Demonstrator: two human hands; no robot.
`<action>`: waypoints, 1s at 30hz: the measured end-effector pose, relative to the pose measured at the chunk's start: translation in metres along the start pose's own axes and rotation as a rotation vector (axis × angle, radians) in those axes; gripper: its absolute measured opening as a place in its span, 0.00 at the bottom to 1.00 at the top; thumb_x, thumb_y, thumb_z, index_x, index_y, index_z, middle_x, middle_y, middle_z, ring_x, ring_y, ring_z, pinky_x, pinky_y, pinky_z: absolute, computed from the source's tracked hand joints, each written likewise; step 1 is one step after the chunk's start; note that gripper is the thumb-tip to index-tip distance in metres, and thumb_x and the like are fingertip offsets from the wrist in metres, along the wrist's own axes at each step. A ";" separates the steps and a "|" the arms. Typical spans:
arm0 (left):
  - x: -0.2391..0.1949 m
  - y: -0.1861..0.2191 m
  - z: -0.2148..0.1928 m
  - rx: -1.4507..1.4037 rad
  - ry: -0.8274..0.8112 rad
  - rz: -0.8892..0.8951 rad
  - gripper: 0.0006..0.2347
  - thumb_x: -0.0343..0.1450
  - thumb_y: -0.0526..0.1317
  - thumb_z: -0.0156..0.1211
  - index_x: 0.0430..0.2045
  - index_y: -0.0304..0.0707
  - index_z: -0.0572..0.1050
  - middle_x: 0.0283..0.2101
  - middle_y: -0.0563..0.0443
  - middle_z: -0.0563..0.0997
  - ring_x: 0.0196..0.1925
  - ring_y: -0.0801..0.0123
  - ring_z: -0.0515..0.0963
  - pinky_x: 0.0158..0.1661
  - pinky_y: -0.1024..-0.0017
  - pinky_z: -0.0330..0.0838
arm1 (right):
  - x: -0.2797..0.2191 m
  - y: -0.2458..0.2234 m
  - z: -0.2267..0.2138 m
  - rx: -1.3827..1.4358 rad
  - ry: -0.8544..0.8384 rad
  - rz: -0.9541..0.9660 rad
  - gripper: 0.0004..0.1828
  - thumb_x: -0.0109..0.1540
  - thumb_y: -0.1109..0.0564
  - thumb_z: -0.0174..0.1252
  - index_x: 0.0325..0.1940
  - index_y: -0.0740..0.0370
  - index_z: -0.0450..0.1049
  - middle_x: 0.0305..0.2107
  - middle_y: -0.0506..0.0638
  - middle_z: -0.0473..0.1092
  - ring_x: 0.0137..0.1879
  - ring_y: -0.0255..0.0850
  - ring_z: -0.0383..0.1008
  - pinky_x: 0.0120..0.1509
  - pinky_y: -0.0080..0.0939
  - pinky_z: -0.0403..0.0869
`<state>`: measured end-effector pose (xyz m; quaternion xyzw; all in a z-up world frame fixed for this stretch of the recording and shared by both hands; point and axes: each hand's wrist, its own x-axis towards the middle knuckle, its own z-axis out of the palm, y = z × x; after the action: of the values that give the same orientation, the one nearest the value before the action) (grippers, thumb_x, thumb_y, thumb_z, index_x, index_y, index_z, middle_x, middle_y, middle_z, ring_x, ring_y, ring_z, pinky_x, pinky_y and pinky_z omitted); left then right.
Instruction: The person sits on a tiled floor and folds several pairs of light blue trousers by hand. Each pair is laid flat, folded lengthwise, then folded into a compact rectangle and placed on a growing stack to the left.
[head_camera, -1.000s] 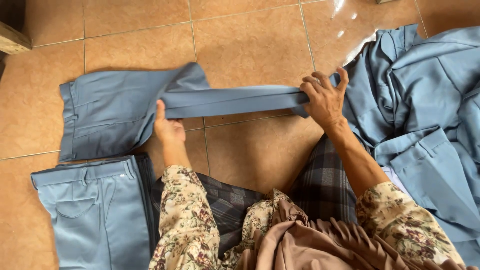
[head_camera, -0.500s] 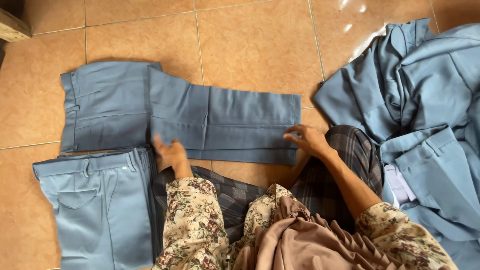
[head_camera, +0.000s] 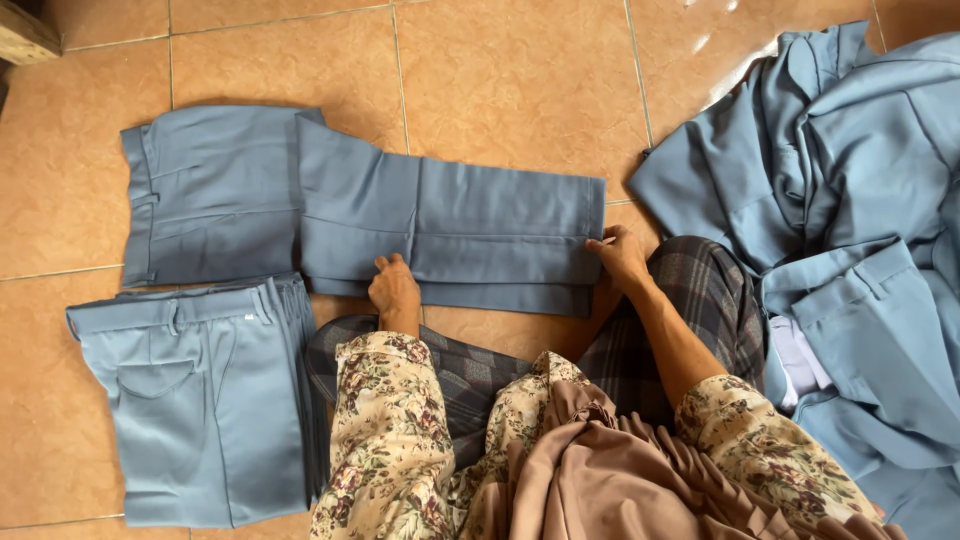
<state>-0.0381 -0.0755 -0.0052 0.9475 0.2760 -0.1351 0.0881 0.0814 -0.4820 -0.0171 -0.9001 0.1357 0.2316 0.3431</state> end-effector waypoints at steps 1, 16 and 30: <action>0.002 -0.003 0.002 -0.040 0.035 0.011 0.15 0.67 0.33 0.67 0.45 0.35 0.72 0.50 0.40 0.71 0.41 0.40 0.84 0.42 0.45 0.80 | 0.009 0.006 0.003 0.076 -0.003 -0.006 0.29 0.56 0.37 0.70 0.55 0.53 0.76 0.36 0.55 0.79 0.49 0.51 0.80 0.46 0.53 0.79; -0.005 -0.055 -0.002 -0.147 0.108 -0.005 0.03 0.66 0.30 0.56 0.26 0.40 0.74 0.33 0.44 0.77 0.36 0.46 0.86 0.37 0.55 0.82 | -0.062 -0.026 0.002 0.578 -0.168 0.150 0.28 0.53 0.61 0.69 0.54 0.74 0.70 0.35 0.66 0.71 0.36 0.55 0.77 0.35 0.59 0.79; -0.002 -0.037 -0.005 0.059 -0.205 -0.055 0.08 0.68 0.29 0.54 0.27 0.39 0.83 0.36 0.44 0.83 0.44 0.50 0.86 0.47 0.55 0.79 | -0.078 -0.033 -0.007 -0.040 -0.021 0.059 0.42 0.58 0.40 0.69 0.63 0.75 0.67 0.51 0.76 0.71 0.58 0.71 0.73 0.57 0.71 0.73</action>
<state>-0.0584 -0.0444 -0.0029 0.9229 0.2873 -0.2419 0.0843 0.0304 -0.4561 0.0462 -0.9000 0.1536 0.2538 0.3194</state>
